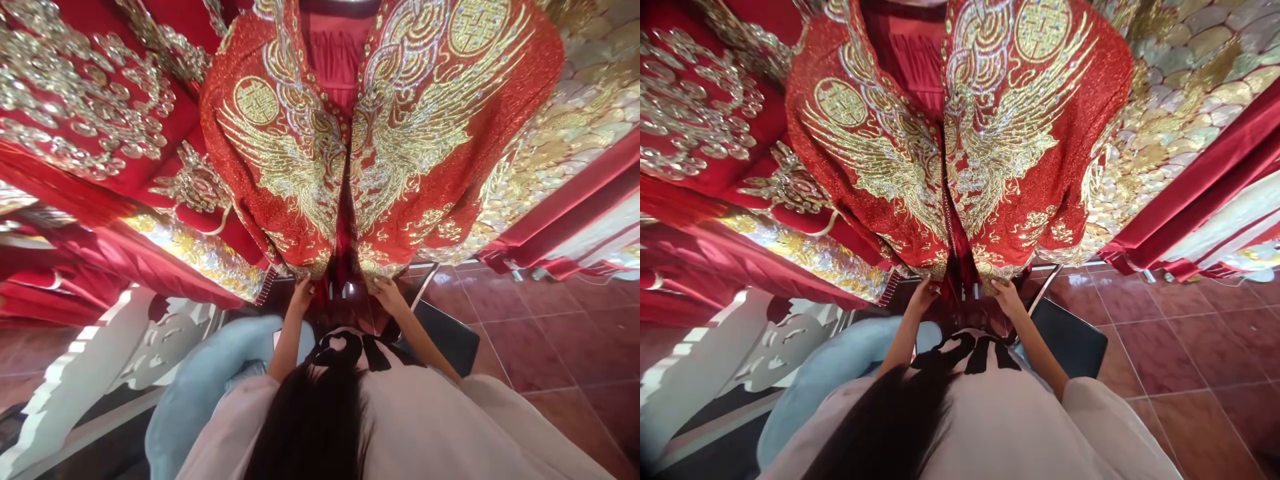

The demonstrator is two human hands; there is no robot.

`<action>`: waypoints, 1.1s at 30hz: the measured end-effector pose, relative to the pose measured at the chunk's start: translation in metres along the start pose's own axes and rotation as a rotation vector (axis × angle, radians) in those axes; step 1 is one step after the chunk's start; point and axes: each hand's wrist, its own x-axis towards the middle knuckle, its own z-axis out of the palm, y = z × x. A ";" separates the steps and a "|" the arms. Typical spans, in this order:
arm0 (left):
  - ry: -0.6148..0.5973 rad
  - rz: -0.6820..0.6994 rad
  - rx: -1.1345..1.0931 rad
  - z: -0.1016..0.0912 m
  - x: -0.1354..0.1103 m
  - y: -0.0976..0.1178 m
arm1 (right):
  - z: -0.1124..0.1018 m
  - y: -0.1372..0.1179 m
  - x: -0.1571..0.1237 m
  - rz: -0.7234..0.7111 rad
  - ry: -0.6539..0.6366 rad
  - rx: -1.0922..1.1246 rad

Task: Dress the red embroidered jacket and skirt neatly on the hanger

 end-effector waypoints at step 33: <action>-0.160 0.086 -0.115 0.090 -0.088 -0.019 | 0.074 -0.012 -0.064 -0.062 0.086 0.010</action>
